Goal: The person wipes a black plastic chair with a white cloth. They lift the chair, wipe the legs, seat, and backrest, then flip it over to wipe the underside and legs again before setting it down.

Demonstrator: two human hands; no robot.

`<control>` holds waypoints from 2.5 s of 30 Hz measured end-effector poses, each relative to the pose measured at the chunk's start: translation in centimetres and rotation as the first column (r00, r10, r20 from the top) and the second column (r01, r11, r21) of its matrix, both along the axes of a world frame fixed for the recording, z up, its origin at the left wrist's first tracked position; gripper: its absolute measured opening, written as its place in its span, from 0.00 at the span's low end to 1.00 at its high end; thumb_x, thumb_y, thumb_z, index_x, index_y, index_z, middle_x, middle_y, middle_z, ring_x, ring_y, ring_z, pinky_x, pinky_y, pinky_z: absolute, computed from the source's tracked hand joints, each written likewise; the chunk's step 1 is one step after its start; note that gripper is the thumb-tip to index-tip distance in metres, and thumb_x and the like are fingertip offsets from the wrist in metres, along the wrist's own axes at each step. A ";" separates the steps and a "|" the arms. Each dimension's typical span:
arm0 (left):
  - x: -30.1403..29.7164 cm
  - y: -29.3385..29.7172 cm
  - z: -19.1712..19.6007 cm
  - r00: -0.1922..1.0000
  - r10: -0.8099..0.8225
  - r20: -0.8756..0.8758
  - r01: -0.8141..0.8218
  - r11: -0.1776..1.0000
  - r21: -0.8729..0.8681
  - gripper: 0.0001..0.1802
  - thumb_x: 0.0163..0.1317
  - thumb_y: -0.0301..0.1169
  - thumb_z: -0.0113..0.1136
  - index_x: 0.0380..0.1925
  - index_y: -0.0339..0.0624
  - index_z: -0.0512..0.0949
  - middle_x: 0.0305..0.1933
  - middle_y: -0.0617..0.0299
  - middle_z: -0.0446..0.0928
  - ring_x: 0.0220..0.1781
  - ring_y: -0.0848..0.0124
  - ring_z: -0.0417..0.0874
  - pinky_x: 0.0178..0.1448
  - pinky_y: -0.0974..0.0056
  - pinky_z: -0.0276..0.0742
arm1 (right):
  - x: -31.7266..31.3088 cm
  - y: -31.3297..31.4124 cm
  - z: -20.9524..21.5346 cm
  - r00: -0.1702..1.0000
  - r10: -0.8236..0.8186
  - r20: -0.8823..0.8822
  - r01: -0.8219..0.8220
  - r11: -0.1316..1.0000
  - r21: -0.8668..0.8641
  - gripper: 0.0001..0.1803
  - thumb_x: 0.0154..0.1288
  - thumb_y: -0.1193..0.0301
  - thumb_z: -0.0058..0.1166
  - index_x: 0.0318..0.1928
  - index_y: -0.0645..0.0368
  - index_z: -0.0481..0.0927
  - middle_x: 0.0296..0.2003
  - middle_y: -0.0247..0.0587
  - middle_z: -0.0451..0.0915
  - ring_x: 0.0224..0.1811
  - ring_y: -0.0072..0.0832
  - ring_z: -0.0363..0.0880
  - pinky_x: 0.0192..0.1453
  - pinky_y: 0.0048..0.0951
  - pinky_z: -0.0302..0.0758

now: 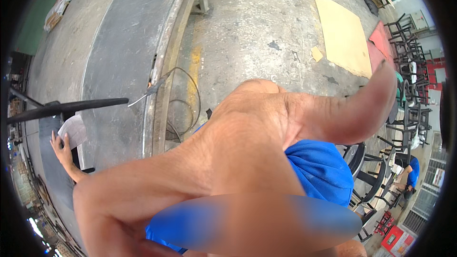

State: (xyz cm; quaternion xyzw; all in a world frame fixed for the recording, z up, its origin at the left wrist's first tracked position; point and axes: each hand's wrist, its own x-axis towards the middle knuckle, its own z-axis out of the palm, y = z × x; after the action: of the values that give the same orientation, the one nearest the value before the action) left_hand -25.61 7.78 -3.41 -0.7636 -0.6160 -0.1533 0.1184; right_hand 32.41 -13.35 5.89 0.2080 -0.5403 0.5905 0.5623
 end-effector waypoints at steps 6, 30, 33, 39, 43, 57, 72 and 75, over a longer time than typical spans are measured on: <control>-0.1 2.5 -2.2 0.916 0.079 0.394 -0.053 0.996 -0.076 0.27 0.55 0.44 0.64 0.48 0.35 0.76 0.61 0.55 0.60 0.61 0.56 0.56 0.59 0.54 0.61 | 4.4 -1.3 2.4 0.989 0.102 -0.107 -0.091 0.991 0.100 0.55 0.53 0.25 0.13 0.50 0.66 0.71 0.48 0.47 0.68 0.53 0.33 0.67 0.56 0.34 0.66; -24.2 -7.9 -1.0 0.387 0.402 0.829 -0.542 0.827 -0.148 0.26 0.61 0.40 0.56 0.49 0.26 0.74 0.49 0.48 0.77 0.51 0.64 0.77 0.56 0.62 0.69 | -25.5 28.7 9.6 0.780 -0.168 0.603 0.443 0.829 -0.343 0.36 0.64 0.46 0.44 0.53 0.70 0.65 0.41 0.55 0.72 0.42 0.36 0.74 0.44 0.40 0.75; -27.4 -6.9 -0.9 0.558 0.650 0.516 -0.703 0.701 -0.123 0.29 0.60 0.44 0.54 0.51 0.28 0.73 0.51 0.41 0.76 0.56 0.55 0.76 0.59 0.58 0.68 | -32.0 33.1 13.0 0.781 -0.172 0.600 0.447 0.826 -0.344 0.33 0.63 0.47 0.43 0.51 0.66 0.67 0.41 0.52 0.73 0.43 0.37 0.74 0.47 0.42 0.74; -32.6 -5.0 -1.5 0.262 0.871 0.415 -0.897 0.378 -0.228 0.31 0.58 0.45 0.53 0.54 0.29 0.71 0.57 0.38 0.70 0.61 0.49 0.71 0.62 0.53 0.66 | -37.7 37.9 15.8 0.797 0.053 0.601 0.227 0.897 -0.380 0.27 0.61 0.48 0.41 0.46 0.59 0.72 0.43 0.48 0.75 0.45 0.39 0.74 0.52 0.45 0.71; -32.7 -5.2 -2.2 0.169 0.855 0.490 -0.928 0.306 -0.213 0.30 0.57 0.44 0.56 0.52 0.30 0.71 0.57 0.38 0.70 0.61 0.47 0.71 0.62 0.53 0.68 | -38.7 37.9 16.0 0.825 0.193 0.531 0.075 0.894 -0.441 0.23 0.60 0.50 0.40 0.42 0.56 0.74 0.41 0.44 0.77 0.44 0.41 0.75 0.52 0.49 0.71; -17.2 -16.7 1.8 0.290 0.498 0.818 -0.919 0.382 0.093 0.32 0.58 0.48 0.57 0.48 0.26 0.72 0.49 0.39 0.76 0.52 0.52 0.78 0.55 0.56 0.71 | -19.0 21.9 10.2 0.913 -0.073 0.402 0.256 0.868 -0.425 0.31 0.56 0.45 0.50 0.48 0.60 0.72 0.32 0.48 0.76 0.28 0.37 0.75 0.32 0.36 0.76; -0.4 -30.0 4.6 -0.217 -0.258 0.941 -0.475 0.871 0.129 0.20 0.68 0.36 0.46 0.53 0.33 0.71 0.53 0.55 0.75 0.54 0.64 0.76 0.59 0.60 0.71 | 2.4 1.5 -9.2 0.996 -0.009 -0.093 -0.057 0.728 -0.684 0.40 0.63 0.41 0.38 0.59 0.65 0.62 0.44 0.62 0.70 0.29 0.35 0.70 0.25 0.31 0.71; 3.2 -31.7 4.2 -0.144 -0.257 0.956 -0.527 0.837 0.146 0.20 0.68 0.36 0.46 0.53 0.32 0.71 0.53 0.54 0.75 0.54 0.65 0.76 0.58 0.61 0.71 | 4.5 -0.6 -12.8 0.994 -0.033 -0.103 -0.055 0.666 -0.744 0.43 0.61 0.38 0.39 0.60 0.64 0.62 0.44 0.61 0.70 0.29 0.35 0.70 0.26 0.31 0.71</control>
State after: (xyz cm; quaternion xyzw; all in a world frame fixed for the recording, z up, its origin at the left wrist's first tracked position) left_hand -22.36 -23.95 0.79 -0.2429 -0.5034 -0.8111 -0.1722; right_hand 36.91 -13.96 -6.94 -0.0052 -0.2191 0.7511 0.6228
